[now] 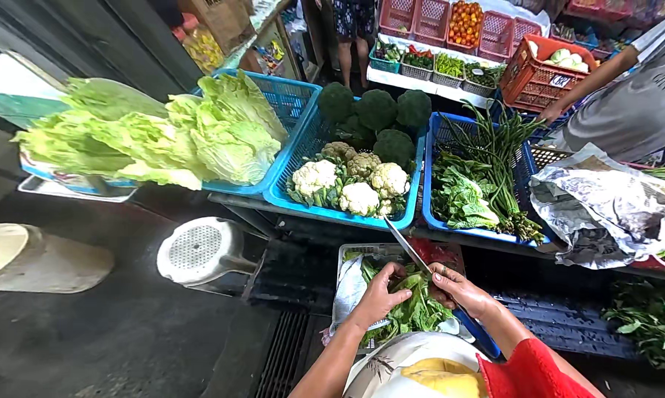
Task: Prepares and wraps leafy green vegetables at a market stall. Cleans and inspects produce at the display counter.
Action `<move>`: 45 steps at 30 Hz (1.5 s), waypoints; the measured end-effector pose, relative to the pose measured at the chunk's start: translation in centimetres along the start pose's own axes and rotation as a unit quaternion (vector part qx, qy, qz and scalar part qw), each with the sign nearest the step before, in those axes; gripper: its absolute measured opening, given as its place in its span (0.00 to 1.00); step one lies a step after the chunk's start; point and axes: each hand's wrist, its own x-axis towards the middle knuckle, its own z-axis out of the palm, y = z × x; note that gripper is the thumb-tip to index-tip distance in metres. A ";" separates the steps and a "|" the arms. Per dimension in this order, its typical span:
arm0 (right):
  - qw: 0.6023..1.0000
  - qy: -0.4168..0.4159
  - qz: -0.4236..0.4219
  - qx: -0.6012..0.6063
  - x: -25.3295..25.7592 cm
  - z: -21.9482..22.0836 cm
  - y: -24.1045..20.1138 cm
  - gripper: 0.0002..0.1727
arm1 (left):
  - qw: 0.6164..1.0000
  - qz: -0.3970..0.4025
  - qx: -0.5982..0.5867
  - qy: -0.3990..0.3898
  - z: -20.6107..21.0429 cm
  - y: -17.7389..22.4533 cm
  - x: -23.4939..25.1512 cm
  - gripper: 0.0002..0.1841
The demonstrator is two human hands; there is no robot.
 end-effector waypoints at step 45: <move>0.949 0.053 0.152 -0.271 -5.4 -10.9 4.1 0.30 | 0.817 -0.026 0.500 -0.286 13.1 -19.0 10.1 0.24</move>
